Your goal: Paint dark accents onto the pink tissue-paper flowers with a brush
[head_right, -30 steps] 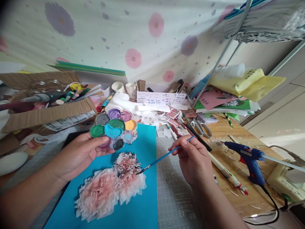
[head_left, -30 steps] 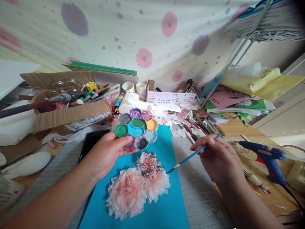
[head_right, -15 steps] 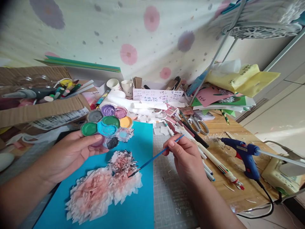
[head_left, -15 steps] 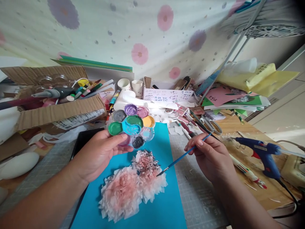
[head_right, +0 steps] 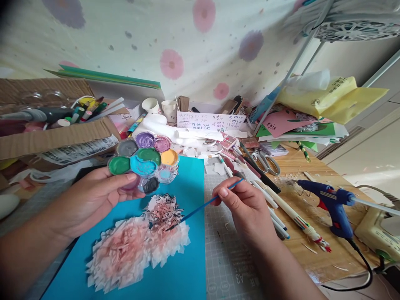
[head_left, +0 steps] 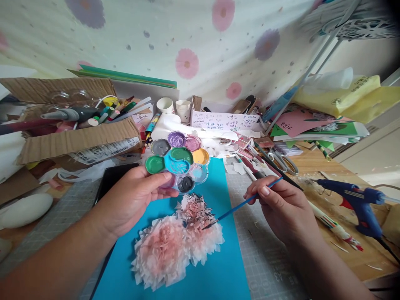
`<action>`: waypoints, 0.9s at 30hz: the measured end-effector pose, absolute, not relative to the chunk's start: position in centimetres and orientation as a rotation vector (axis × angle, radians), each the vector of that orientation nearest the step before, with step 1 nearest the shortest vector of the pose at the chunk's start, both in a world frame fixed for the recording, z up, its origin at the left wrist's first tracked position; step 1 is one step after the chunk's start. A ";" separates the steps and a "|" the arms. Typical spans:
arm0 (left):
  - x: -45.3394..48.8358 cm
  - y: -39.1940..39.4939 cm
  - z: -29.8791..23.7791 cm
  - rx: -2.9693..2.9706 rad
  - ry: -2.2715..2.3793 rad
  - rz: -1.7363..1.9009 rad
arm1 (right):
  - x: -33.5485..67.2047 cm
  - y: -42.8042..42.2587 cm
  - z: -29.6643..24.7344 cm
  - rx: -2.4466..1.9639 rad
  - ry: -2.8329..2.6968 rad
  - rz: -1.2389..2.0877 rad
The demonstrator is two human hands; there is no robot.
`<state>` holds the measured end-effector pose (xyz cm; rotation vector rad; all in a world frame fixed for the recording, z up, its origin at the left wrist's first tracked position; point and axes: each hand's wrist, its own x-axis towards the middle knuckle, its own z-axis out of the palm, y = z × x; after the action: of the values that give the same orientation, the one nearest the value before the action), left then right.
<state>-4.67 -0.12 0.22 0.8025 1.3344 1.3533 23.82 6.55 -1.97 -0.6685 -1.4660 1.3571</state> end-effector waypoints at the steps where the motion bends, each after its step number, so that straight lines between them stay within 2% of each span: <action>1: -4.6 -0.1 0.2 0.800 1.334 1.352 | 23.8 6.5 -2.0 -0.671 -1.481 1.364; 27: -4.4 -0.2 0.3 0.819 1.276 1.352 | 23.6 6.1 -1.6 -0.664 -1.438 1.227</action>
<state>-4.41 -0.19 0.34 0.8187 1.2759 1.3519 23.63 6.07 -1.58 -0.6643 -1.4382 1.2268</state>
